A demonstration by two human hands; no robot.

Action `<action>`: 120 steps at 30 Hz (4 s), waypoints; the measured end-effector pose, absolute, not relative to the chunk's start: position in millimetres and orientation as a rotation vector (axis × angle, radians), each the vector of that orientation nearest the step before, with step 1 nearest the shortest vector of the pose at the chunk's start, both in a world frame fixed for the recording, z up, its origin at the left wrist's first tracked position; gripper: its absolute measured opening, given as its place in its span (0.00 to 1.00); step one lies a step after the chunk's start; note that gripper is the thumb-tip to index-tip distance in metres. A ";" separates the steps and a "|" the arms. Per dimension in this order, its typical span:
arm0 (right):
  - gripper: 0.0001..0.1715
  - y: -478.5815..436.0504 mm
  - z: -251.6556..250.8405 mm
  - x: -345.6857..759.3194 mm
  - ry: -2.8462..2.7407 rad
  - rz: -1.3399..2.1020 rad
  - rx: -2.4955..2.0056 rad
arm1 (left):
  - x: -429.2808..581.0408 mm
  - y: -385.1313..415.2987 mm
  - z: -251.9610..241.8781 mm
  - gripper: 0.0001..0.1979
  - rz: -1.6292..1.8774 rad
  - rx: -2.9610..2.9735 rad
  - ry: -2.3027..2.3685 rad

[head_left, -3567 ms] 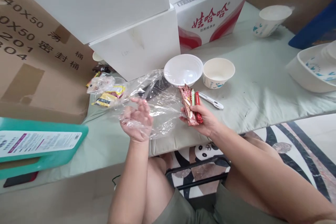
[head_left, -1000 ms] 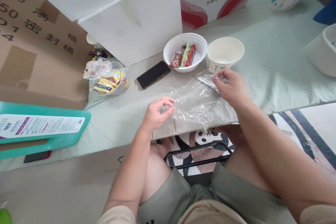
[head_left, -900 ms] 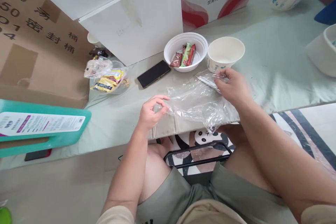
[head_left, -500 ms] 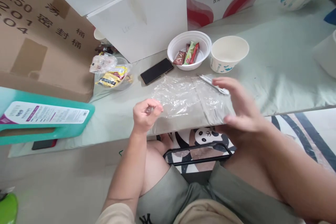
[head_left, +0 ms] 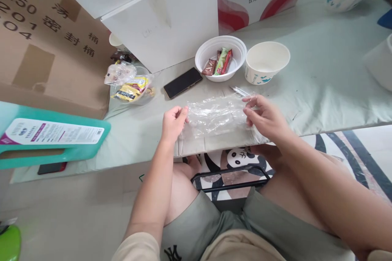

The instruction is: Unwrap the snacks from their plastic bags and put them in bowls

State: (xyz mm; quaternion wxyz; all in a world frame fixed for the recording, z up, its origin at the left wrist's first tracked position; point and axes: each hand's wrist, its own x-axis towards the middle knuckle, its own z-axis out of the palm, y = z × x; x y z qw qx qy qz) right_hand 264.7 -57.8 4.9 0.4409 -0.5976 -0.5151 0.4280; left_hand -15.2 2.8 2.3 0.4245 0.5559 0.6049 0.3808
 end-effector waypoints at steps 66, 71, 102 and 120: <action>0.11 -42.6 -4.7 232.2 -1.150 1.370 -1.492 | 30.6 7.9 2.1 0.26 0.565 1.125 1.031; 0.08 -39.3 -10.4 229.9 -1.047 1.273 -1.419 | 23.6 9.2 2.2 0.18 0.677 1.105 1.004; 0.13 -31.2 9.9 240.0 -1.008 1.548 -1.375 | 36.4 13.4 12.2 0.20 0.672 0.930 1.122; 0.23 -22.3 11.8 255.3 -0.842 1.235 -1.354 | 55.5 16.7 0.7 0.12 1.357 1.476 1.432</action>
